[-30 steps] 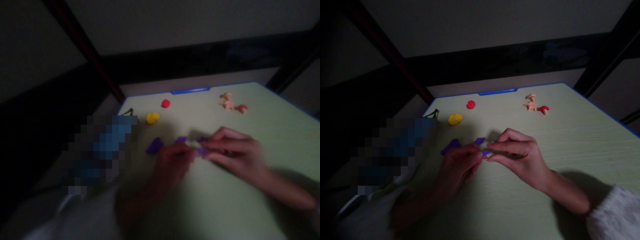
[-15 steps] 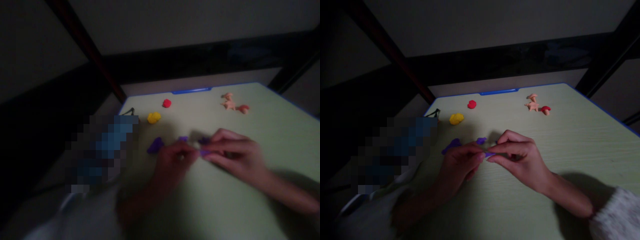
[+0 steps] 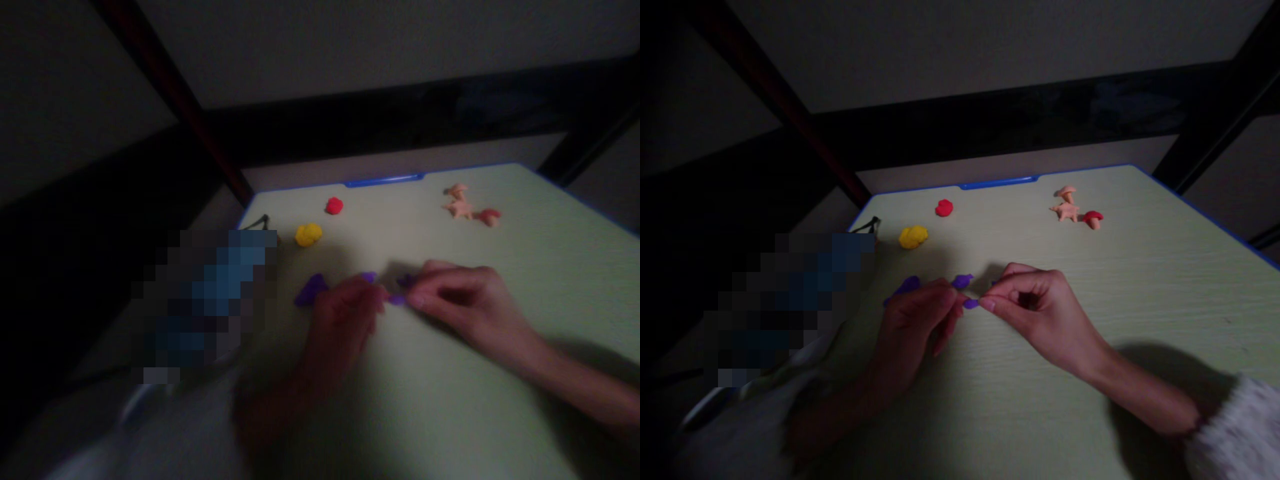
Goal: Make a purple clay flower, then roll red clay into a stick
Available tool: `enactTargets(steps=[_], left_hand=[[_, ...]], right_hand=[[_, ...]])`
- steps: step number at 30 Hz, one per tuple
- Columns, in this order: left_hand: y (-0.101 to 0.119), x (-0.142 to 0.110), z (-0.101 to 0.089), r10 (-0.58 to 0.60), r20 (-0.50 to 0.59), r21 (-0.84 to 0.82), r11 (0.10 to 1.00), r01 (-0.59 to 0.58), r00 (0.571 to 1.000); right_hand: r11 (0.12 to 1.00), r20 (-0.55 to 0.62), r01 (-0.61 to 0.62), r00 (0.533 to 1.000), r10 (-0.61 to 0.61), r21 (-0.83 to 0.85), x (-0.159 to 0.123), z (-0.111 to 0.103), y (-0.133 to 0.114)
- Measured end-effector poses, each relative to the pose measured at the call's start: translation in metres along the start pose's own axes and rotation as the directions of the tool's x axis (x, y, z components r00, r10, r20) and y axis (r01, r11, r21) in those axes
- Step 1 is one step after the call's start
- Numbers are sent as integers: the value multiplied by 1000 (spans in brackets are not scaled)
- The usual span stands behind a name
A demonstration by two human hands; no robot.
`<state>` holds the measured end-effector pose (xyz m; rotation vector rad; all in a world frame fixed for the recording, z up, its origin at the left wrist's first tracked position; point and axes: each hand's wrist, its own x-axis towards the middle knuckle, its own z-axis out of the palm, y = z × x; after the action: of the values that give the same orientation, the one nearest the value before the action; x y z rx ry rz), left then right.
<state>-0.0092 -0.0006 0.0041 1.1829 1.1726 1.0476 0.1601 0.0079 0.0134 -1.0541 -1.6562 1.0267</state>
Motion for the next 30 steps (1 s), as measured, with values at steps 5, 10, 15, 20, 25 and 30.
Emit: enactTargets(steps=[5, 10, 15, 20, 25, 30], left_hand=[[-1, 2, 0, 46, 47, 49, 998, -48, 998], [-2, 3, 1, 64, 34, 90, 994, -66, 997], [-2, 3, 1, 50, 42, 85, 995, -53, 998], [-2, 3, 1, 7, 23, 45, 999, -8, 1000], [1, 4, 1, -48, 51, -57, 997, 50, 998], [-2, 5, 0, -51, 78, -55, 997, 56, 996]], right_hand=[[997, 28, 56, 998, -55, -45, -2, 2, 0], [993, 45, 73, 997, -70, -90, -5, 3, 2], [991, 40, 78, 996, -74, -112, -4, 2, 2], [997, 28, 23, 999, -21, -73, -2, 3, 2], [999, 32, 36, 999, -36, 7, -2, 3, 3], [998, 59, 68, 996, -67, -17, -3, 3, 3]])
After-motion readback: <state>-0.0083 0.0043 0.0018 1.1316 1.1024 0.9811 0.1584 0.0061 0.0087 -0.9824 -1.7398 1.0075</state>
